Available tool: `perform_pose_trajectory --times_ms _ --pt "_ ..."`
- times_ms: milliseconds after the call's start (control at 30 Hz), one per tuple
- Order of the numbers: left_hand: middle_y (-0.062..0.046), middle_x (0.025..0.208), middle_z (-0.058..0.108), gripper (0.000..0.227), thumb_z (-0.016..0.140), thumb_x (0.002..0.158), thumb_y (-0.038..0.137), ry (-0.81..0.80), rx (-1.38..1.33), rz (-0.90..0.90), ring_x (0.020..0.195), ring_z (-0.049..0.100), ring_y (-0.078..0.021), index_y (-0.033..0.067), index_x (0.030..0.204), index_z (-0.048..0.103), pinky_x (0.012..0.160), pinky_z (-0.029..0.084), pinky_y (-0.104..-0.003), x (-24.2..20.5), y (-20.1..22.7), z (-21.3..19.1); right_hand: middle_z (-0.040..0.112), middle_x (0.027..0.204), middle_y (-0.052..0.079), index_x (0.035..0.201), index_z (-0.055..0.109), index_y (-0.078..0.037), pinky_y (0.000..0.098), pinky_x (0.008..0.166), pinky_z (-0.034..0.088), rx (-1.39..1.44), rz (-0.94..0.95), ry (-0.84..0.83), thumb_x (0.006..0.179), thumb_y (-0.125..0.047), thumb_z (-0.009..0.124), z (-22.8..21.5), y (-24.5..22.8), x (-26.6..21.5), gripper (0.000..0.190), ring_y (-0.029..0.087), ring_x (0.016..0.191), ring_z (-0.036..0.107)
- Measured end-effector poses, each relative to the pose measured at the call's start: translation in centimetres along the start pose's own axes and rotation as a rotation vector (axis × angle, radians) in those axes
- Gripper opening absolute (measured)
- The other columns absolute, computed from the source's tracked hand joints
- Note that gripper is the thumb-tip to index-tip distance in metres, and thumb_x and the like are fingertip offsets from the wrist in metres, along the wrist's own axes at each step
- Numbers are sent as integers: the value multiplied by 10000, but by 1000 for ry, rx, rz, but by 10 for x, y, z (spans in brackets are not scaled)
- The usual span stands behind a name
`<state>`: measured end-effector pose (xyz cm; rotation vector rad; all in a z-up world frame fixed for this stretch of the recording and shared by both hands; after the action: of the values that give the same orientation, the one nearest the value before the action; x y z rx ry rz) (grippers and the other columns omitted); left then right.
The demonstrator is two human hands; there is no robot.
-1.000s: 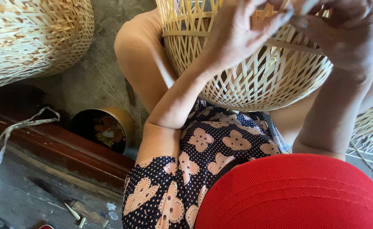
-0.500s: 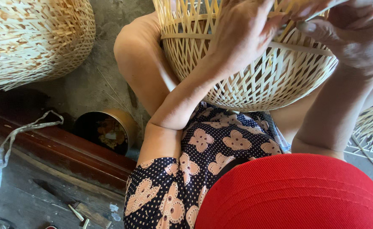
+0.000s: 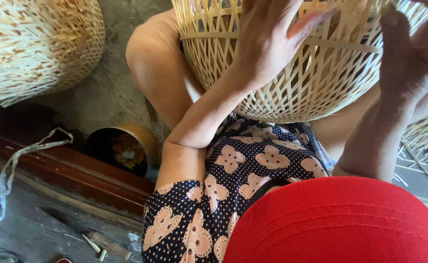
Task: The person weaves thin bamboo strips by hand to construct a conical basket.
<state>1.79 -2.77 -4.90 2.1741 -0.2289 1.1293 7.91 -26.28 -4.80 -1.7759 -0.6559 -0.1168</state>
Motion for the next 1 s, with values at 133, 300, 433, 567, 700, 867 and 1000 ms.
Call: perform_pose_trajectory --times_ms 133,300,433,567,700,867,1000 --pt "43 1297 672 683 825 1021 170 -154 -155 -176 1147 639 -101 186 1535 375 1125 455 -347 -19 30 -29 585 1295 33 1401 644 -46 264 835 501 -73 -10 24 1049 -33 816 -7 12 -2 392 138 1060 599" --pt "-17 1416 613 792 764 1050 49 -276 -305 -281 1210 607 -89 168 1619 226 1123 456 -256 -47 68 -53 592 1287 54 1381 678 -50 300 815 402 -69 127 41 1028 -171 825 -5 1 5 401 170 965 498" --pt "-74 1468 557 840 769 983 -2 -302 -424 -326 1223 591 -144 132 1592 206 1109 505 -260 -47 68 -56 561 1455 109 1461 677 -51 417 1151 430 -296 -125 -56 1091 -162 764 3 -19 8 396 269 1361 511" --pt "14 1512 548 819 739 1048 7 -330 -410 -283 1264 589 -105 161 1628 181 1142 498 -235 -52 59 -54 578 1440 104 1444 708 -81 394 1156 418 -377 -103 -73 1119 -180 786 4 -19 9 349 270 1362 510" --pt "25 1436 632 661 702 1124 87 -269 -435 -322 1214 631 -63 191 1626 284 1072 516 -233 -59 49 -52 593 1409 125 1396 692 -67 434 1160 448 -329 -134 73 1119 -170 776 -4 3 -3 307 280 1332 545" --pt "-56 1420 580 521 676 1149 289 -35 -36 -343 1305 566 -168 230 1570 375 1156 477 -339 -53 -9 -82 515 1522 142 1512 425 -25 443 1165 459 21 -59 220 1149 -392 685 -34 59 -41 579 259 1390 530" --pt "-124 1535 482 693 677 1060 505 -148 266 -367 1411 461 -320 154 1558 348 1221 335 -535 -58 -39 -81 607 1391 127 1503 437 -14 350 919 572 132 85 170 1089 -514 690 -44 110 -46 697 200 1071 649"
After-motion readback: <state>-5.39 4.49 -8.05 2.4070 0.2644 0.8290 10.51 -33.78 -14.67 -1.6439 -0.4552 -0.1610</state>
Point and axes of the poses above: each hand's wrist, its own x-axis towards the middle knuckle, its own z-axis out of the palm, y = z × x, the point moved 2 cm from there along x, towards the middle knuckle
